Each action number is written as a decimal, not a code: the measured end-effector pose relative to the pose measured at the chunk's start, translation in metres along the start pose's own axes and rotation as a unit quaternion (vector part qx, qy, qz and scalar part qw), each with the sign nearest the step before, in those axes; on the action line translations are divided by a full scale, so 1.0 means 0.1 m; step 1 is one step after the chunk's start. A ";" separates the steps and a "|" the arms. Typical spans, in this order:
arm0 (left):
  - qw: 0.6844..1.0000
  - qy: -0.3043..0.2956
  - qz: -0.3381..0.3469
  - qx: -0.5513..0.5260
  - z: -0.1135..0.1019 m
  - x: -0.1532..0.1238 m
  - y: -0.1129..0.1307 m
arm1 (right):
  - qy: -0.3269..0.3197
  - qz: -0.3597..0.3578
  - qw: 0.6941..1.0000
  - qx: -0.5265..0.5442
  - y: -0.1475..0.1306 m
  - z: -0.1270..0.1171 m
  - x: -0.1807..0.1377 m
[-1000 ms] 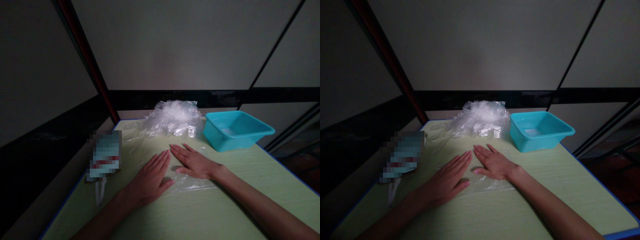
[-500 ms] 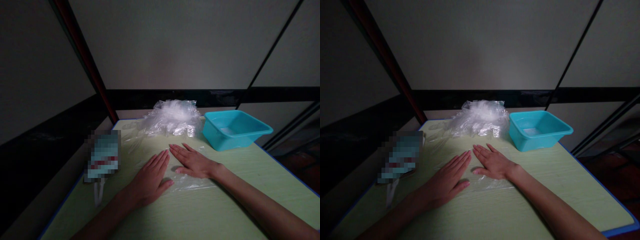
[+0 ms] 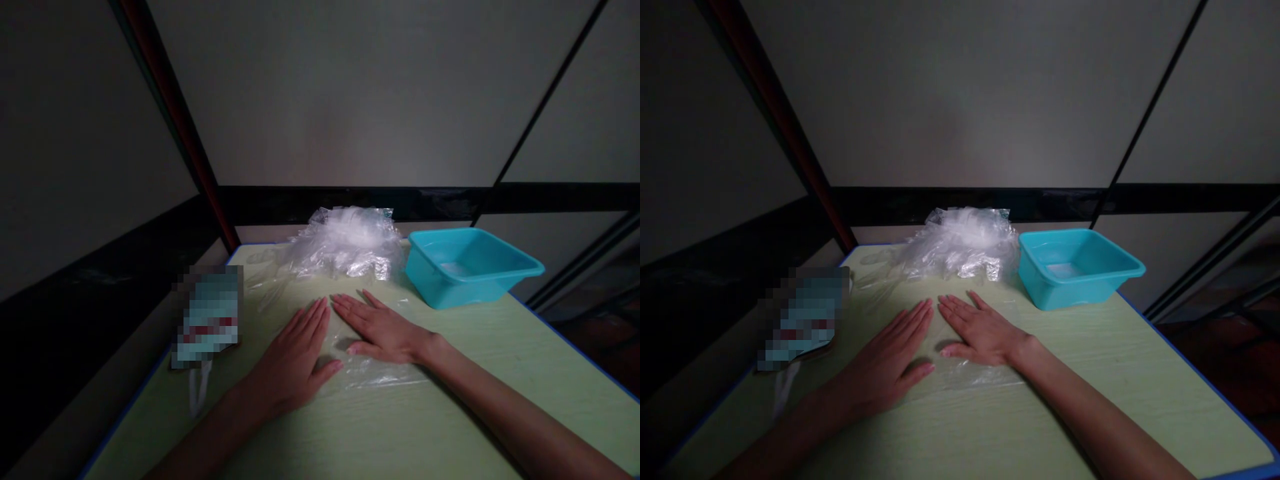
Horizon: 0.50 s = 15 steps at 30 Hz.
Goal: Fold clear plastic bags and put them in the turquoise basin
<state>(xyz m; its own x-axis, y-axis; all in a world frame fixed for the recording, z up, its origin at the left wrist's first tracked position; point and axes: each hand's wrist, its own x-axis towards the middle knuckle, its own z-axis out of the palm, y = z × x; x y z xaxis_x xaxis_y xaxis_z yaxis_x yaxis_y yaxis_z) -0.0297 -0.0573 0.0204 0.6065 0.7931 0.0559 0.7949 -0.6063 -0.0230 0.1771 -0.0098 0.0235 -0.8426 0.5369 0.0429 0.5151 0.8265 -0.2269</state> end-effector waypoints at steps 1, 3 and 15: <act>1.000 -0.003 -0.003 0.003 0.01 -0.01 0.00 | -0.001 -0.006 1.000 0.002 -0.01 0.01 0.01; 1.000 -0.005 -0.009 0.007 0.02 -0.01 0.00 | 0.001 -0.014 1.000 0.005 -0.02 0.02 0.04; 0.989 0.129 -0.070 0.006 0.06 0.02 -0.03 | 0.085 -0.033 0.995 0.036 0.18 -0.20 -0.26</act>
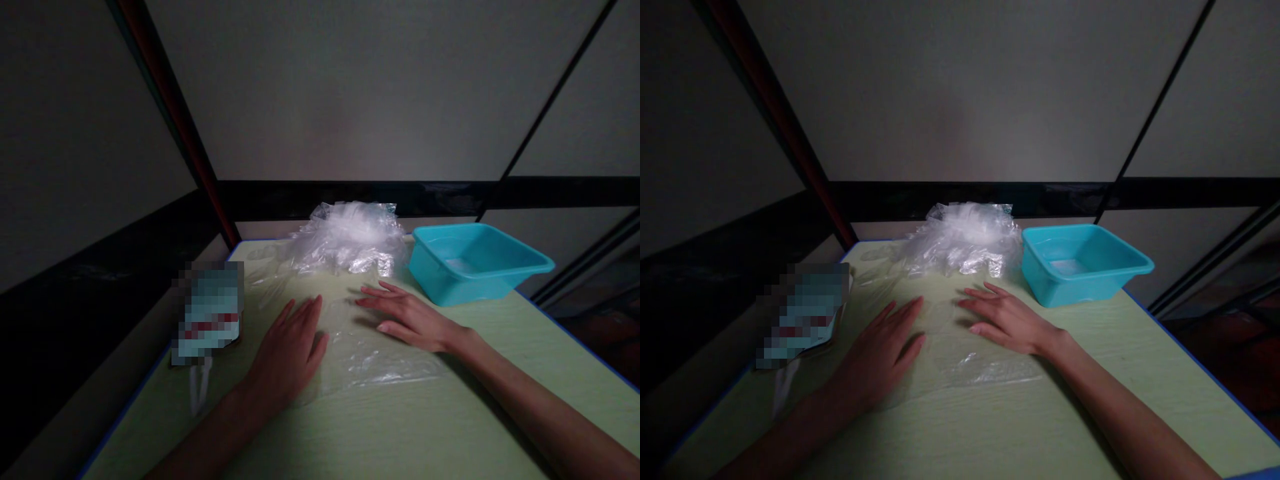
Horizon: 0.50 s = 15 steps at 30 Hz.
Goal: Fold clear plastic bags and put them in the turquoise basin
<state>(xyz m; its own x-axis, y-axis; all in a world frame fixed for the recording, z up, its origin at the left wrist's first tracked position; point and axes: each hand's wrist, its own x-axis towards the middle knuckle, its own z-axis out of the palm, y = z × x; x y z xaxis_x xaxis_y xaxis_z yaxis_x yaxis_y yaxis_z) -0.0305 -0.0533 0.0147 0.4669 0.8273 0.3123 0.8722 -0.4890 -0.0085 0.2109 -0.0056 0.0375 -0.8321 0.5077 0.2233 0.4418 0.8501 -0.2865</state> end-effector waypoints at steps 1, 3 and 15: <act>1.000 0.018 -0.009 -0.004 0.00 0.01 -0.01 | -0.002 -0.004 1.000 0.004 0.02 -0.02 -0.04; 0.999 0.045 -0.020 -0.014 -0.01 0.02 -0.02 | -0.004 -0.013 1.000 0.009 0.03 -0.06 -0.09; 0.998 0.005 -0.041 -0.040 -0.04 0.04 -0.06 | -0.066 -0.020 0.998 0.006 -0.08 -0.10 -0.05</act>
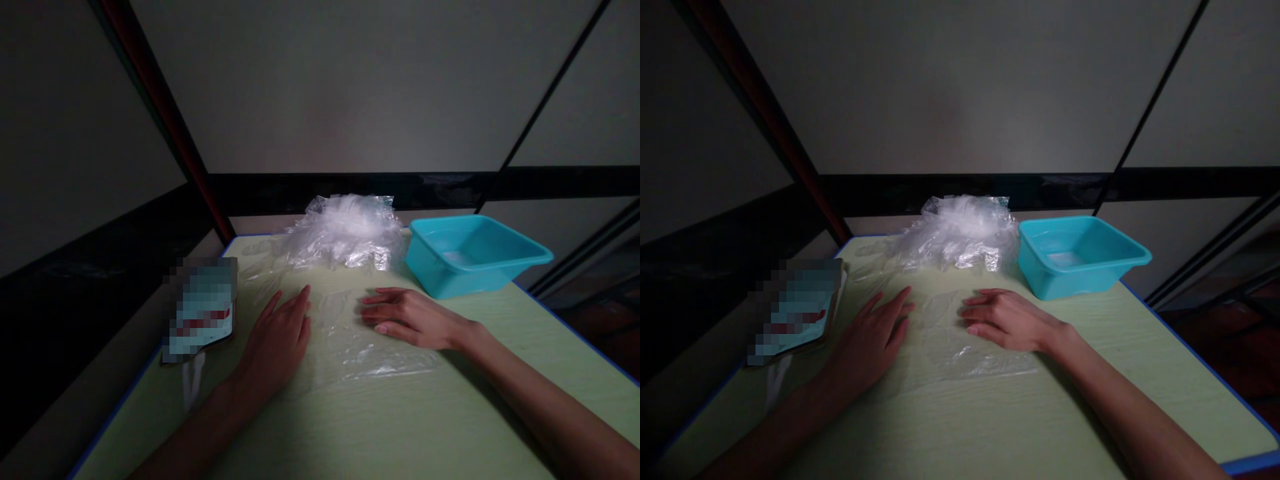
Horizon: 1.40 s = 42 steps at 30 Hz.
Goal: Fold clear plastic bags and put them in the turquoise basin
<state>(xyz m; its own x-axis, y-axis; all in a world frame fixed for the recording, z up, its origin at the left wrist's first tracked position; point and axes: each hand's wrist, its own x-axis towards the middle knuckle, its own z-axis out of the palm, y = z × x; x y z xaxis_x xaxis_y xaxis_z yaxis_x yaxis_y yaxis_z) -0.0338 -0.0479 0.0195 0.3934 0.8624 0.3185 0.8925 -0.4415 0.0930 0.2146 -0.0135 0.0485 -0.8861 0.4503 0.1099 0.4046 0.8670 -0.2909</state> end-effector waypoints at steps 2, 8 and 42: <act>1.000 -0.004 -0.003 0.000 -0.01 0.00 0.01 | 0.000 0.002 1.000 -0.003 -0.05 -0.02 0.00; 1.000 0.000 -0.005 0.012 0.02 0.01 -0.01 | -0.002 0.024 1.000 -0.004 -0.12 -0.06 -0.02; 0.923 -0.181 0.293 -0.169 -0.17 -0.14 0.88 | 0.053 0.133 0.990 -0.022 0.18 -0.10 -0.13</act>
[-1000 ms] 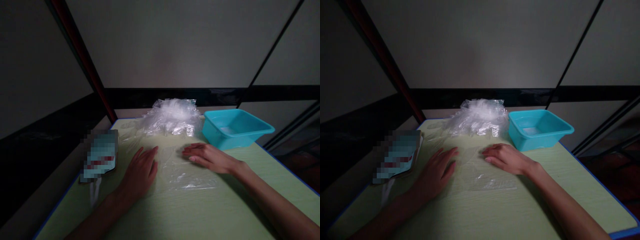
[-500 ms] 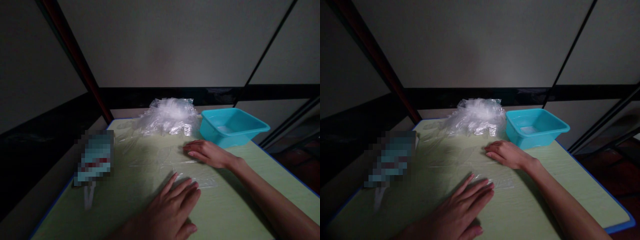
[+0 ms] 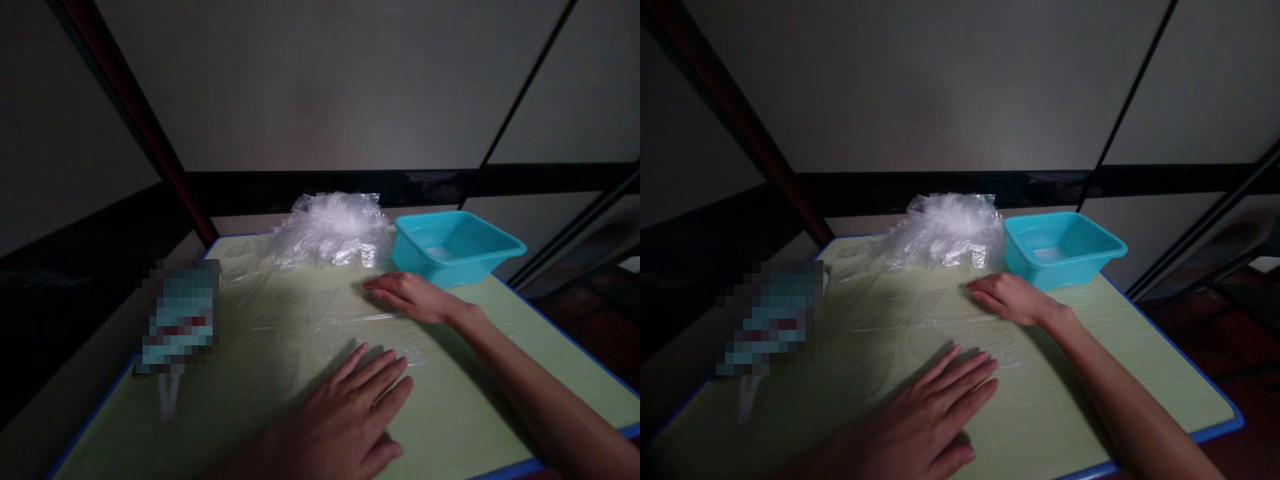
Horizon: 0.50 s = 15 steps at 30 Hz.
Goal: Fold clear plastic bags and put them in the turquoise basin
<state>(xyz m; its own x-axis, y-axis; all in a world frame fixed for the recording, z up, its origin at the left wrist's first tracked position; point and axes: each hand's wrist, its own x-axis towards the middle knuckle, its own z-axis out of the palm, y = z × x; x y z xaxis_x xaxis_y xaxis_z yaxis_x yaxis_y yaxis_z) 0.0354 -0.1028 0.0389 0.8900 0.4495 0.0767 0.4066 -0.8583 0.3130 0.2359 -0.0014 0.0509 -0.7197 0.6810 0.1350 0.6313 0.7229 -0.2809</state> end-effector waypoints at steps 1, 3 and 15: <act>1.000 0.010 0.000 0.005 0.03 0.05 0.01 | -0.001 -0.001 1.000 -0.004 0.00 0.00 0.00; 1.000 0.023 0.001 0.010 0.10 0.15 0.04 | 0.000 -0.002 1.000 -0.011 0.01 -0.01 0.00; 1.000 -0.008 0.025 0.004 0.06 0.18 0.06 | -0.010 -0.005 0.999 -0.050 0.02 0.00 0.00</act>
<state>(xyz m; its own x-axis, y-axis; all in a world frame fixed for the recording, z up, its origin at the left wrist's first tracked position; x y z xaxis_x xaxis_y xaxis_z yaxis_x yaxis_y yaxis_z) 0.0550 -0.1015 0.0366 0.9128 0.4011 0.0767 0.3622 -0.8820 0.3013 0.2374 0.0002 0.0504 -0.7307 0.6725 0.1177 0.6497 0.7379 -0.1828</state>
